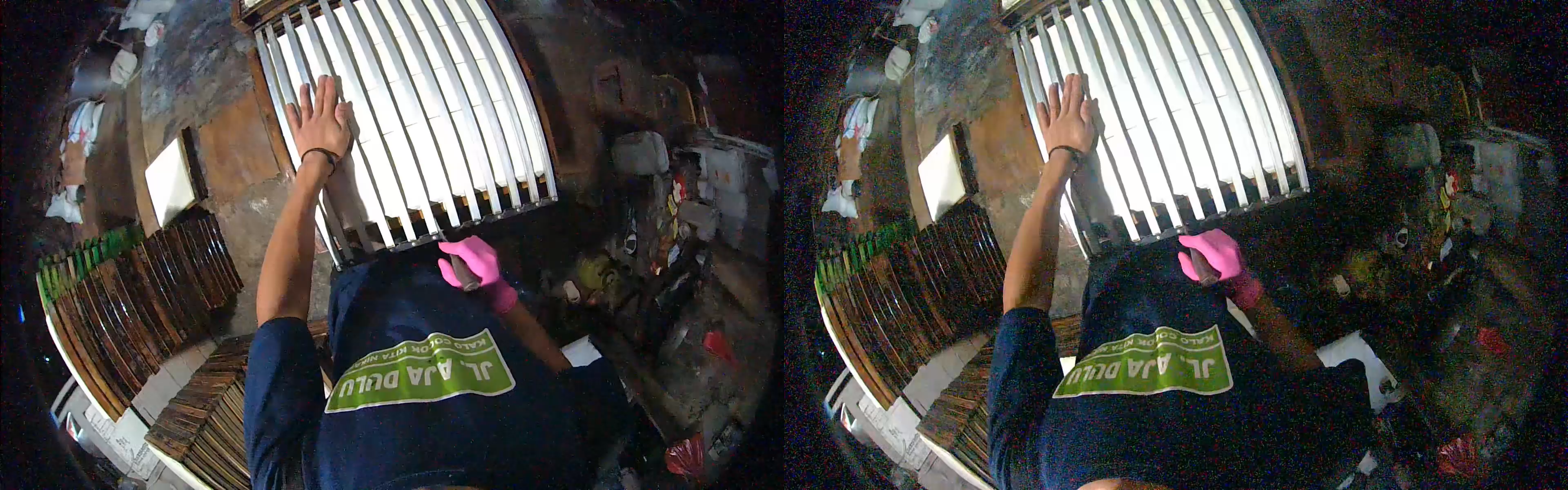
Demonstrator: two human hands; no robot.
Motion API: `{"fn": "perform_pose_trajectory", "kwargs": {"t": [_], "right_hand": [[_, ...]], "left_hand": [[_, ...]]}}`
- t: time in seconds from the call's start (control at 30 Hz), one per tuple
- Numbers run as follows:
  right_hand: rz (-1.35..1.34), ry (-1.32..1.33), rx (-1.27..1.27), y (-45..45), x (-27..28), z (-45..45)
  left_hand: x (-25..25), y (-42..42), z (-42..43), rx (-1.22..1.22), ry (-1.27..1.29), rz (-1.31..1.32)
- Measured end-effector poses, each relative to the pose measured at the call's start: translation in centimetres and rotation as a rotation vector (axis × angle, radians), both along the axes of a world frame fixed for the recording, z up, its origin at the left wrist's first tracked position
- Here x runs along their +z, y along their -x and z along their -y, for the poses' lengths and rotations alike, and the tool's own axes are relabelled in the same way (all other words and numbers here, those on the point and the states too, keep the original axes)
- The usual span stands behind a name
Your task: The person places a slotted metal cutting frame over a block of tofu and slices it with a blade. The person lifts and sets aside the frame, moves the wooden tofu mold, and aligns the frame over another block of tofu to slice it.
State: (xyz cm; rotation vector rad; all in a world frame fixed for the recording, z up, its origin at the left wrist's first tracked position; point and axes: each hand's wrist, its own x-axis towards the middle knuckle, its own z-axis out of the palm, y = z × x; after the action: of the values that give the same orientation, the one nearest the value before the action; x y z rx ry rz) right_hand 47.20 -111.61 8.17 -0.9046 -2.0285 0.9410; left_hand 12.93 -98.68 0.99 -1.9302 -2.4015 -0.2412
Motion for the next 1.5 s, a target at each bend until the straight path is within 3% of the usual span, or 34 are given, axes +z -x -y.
{"fn": "perform_pose_trajectory", "kwargs": {"t": [0.1,0.17,0.23,0.27,0.37,0.43,0.5,0.7,0.73,0.77,0.8,0.83,0.87,0.9,1.03,1.17,1.3,1.37,1.43,1.47,1.5], "right_hand": [[-0.026,0.008,0.08,-0.1,5.3,-4.5],[0.024,-0.303,-0.09,1.5,6.5,-10.0],[-0.142,-0.128,-0.26,5.4,5.8,-18.2],[-0.072,0.015,-0.296,7.7,7.0,-22.3],[-0.181,-0.138,-0.308,15.9,4.8,-35.3],[-0.26,0.026,-0.137,19.9,2.6,-41.3],[-0.062,0.13,-0.111,22.8,1.4,-44.9],[0.008,0.025,-0.022,23.5,-1.4,-42.5],[0.055,-0.038,-0.019,22.1,-2.3,-40.4],[-0.127,-0.179,0.011,20.7,-3.6,-37.7],[0.155,-0.099,0.003,18.2,-3.3,-35.0],[0.227,-0.126,0.01,15.3,0.2,-30.0],[0.324,-0.096,0.018,12.8,0.2,-26.5],[0.144,-0.353,-0.015,10.6,-4.4,-23.9],[0.09,-0.048,0.023,1.6,-1.1,-8.6],[0.051,-0.041,0.004,-2.7,0.3,-2.6],[0.099,0.186,0.12,-3.8,6.7,-7.7],[0.071,-0.124,-0.013,-3.1,7.5,-13.0],[-0.061,0.278,-0.223,0.2,8.7,-19.7],[-0.05,0.309,-0.125,1.6,8.2,-24.6],[-0.176,0.123,-0.054,4.3,6.8,-29.8]], "left_hand": [[0.5,-0.3,0.0,0.028,0.044,0.031],[0.7,-0.2,-0.1,0.036,0.083,-0.045],[1.4,-0.4,-0.1,0.024,0.069,0.014],[1.5,-0.4,0.0,0.03,0.074,0.011],[2.2,-0.6,0.0,0.039,0.125,0.021],[1.6,-0.4,0.0,0.028,0.092,-0.01],[2.3,-0.7,-0.1,0.048,0.116,0.013],[2.3,-0.7,0.0,0.038,0.104,0.0],[2.0,-0.5,0.1,0.026,0.095,0.015],[2.2,-0.6,0.1,0.029,0.096,0.004],[2.3,-0.7,0.0,0.032,0.098,-0.002],[2.1,-0.8,0.0,0.036,0.109,-0.002],[1.9,-0.6,-0.1,0.038,0.142,-0.016],[2.0,-0.7,-0.2,0.043,0.15,-0.008],[0.7,-0.2,-0.1,0.005,0.044,-0.015],[0.0,0.2,0.0,0.013,0.054,-0.02],[0.7,-0.2,-0.1,0.091,0.044,0.087],[3.1,-2.5,-1.1,0.091,0.027,0.006],[3.5,-5.3,-2.4,-0.012,0.064,0.001],[3.8,-6.9,-2.3,-0.038,0.079,0.025],[4.1,-8.1,-2.8,-0.068,0.081,0.045]]}}
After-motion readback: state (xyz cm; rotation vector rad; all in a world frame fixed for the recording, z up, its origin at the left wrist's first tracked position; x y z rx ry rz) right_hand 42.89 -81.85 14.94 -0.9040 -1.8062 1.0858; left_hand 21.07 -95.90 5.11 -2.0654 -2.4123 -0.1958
